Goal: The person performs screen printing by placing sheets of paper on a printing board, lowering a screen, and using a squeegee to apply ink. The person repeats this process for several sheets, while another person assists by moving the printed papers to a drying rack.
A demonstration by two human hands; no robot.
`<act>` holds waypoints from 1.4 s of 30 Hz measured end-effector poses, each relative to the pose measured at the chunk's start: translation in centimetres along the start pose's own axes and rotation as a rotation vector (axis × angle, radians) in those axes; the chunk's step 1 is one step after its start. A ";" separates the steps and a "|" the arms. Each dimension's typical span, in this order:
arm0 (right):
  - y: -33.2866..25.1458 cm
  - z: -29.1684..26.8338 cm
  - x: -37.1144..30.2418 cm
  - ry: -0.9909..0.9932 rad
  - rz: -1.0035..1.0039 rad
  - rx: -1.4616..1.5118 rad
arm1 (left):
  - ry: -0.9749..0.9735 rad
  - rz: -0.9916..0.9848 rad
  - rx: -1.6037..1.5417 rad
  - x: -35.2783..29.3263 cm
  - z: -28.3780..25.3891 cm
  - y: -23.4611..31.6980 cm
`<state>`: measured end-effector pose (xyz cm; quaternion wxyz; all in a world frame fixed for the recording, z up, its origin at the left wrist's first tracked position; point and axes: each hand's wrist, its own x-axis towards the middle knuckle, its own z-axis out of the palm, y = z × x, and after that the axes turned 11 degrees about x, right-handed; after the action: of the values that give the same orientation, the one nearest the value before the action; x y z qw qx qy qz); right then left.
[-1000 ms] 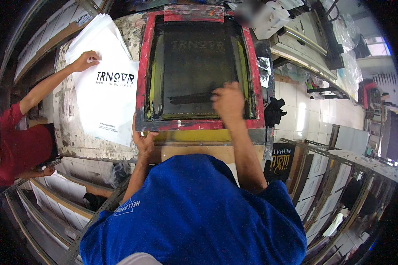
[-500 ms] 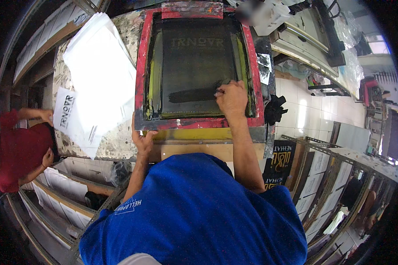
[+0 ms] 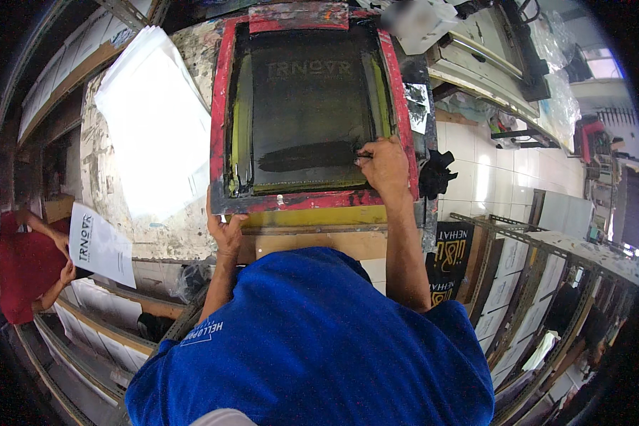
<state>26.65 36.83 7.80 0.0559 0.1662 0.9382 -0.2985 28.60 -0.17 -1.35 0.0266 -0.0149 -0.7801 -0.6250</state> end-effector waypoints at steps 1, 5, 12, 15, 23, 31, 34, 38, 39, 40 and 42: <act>0.0 -0.4 0.0 0.021 -0.055 0.000 | 0.016 0.052 0.024 0.1 0.1 -0.3; -2.0 0.5 0.4 -0.002 -0.224 0.082 | 0.026 0.106 0.103 0.5 -0.3 -0.3; -10.6 8.6 1.2 -0.126 -0.518 0.182 | 0.035 0.045 0.046 0.7 -0.2 0.3; -8.8 4.5 1.3 -0.171 -0.332 0.019 | 0.054 0.062 0.077 0.6 -0.2 0.2; 4.7 -10.6 8.0 0.522 -0.080 0.130 | 0.068 0.111 0.121 0.4 -0.7 -0.6; 16.9 -8.6 8.5 0.463 -0.031 -0.053 | 0.057 0.018 0.073 1.4 -1.4 1.1; 12.7 -8.8 0.6 0.531 0.181 -0.282 | 0.146 0.163 0.169 2.4 -1.4 3.3; 16.5 -2.4 -5.7 0.551 -0.074 -0.144 | 0.200 0.198 0.147 4.1 -1.4 7.0; 17.7 -0.6 -6.4 0.572 -0.170 -0.119 | 0.196 0.177 0.131 4.7 -1.1 8.7; 17.6 0.9 -6.4 0.610 -0.183 -0.120 | 0.176 0.178 0.135 5.0 -1.3 9.4; 16.7 2.3 -5.9 0.703 -0.225 -0.109 | 0.148 0.181 0.145 5.7 -1.7 10.7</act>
<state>37.94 46.65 -1.88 -0.2943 0.1511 0.9270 -0.1769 23.54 0.42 9.83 0.1413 -0.0373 -0.8146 -0.5613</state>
